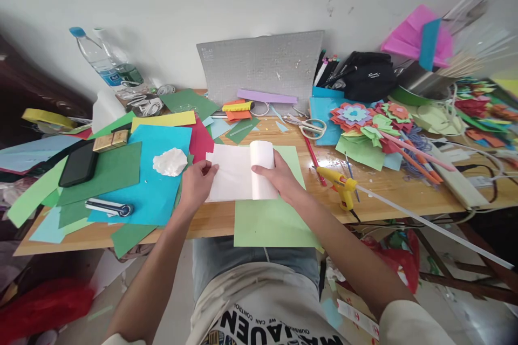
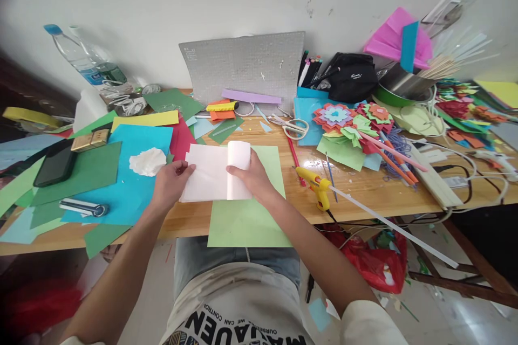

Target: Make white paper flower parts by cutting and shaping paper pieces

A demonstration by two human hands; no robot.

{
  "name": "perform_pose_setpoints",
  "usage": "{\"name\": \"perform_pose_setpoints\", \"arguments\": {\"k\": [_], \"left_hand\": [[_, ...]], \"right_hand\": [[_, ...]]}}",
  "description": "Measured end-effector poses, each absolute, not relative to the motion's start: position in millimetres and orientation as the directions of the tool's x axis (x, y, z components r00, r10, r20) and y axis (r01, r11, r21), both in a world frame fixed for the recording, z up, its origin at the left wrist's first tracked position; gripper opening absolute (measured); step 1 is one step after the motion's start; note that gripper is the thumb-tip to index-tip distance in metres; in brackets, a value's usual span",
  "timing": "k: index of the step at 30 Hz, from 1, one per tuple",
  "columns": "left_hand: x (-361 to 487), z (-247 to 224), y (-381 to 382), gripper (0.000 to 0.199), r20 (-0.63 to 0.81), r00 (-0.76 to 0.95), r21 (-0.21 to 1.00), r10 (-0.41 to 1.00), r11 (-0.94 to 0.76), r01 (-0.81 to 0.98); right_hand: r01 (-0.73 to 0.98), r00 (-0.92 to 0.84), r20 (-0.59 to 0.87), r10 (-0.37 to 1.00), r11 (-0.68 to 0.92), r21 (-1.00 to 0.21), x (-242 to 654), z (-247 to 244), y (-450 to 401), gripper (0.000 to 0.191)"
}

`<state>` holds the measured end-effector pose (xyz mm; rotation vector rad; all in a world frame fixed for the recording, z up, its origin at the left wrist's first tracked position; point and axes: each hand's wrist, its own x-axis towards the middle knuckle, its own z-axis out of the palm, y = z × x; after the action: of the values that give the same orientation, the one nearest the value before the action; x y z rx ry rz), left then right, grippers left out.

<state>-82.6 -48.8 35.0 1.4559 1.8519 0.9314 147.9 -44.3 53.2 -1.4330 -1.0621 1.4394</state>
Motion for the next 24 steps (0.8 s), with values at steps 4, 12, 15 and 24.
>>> {"name": "perform_pose_setpoints", "arguments": {"k": [4,12,15,24], "left_hand": [[-88.5,36.5,-47.4,0.028,0.015,-0.275,0.761,0.961,0.167,0.627],[-90.1,35.0,-44.8,0.023,0.071,-0.248,0.652,0.966,0.144,0.745],[-90.3,29.3,-43.8,0.020,0.121,-0.186,0.549,0.975,0.091,0.831],[-86.3,23.3,-54.9,0.020,0.159,-0.122,0.388,0.980,0.051,0.920]], "right_hand": [[-0.037,-0.045,-0.317,0.947,-0.319,-0.947,137.6,51.9,-33.6,0.079],[0.042,-0.025,-0.340,0.940,-0.339,-0.940,140.6,47.1,-29.7,0.101],[0.210,0.029,-0.281,0.959,-0.280,-0.937,142.0,42.9,-29.1,0.091],[0.400,0.049,-0.184,0.982,-0.188,-0.897,143.1,39.3,-32.1,0.085]]}}
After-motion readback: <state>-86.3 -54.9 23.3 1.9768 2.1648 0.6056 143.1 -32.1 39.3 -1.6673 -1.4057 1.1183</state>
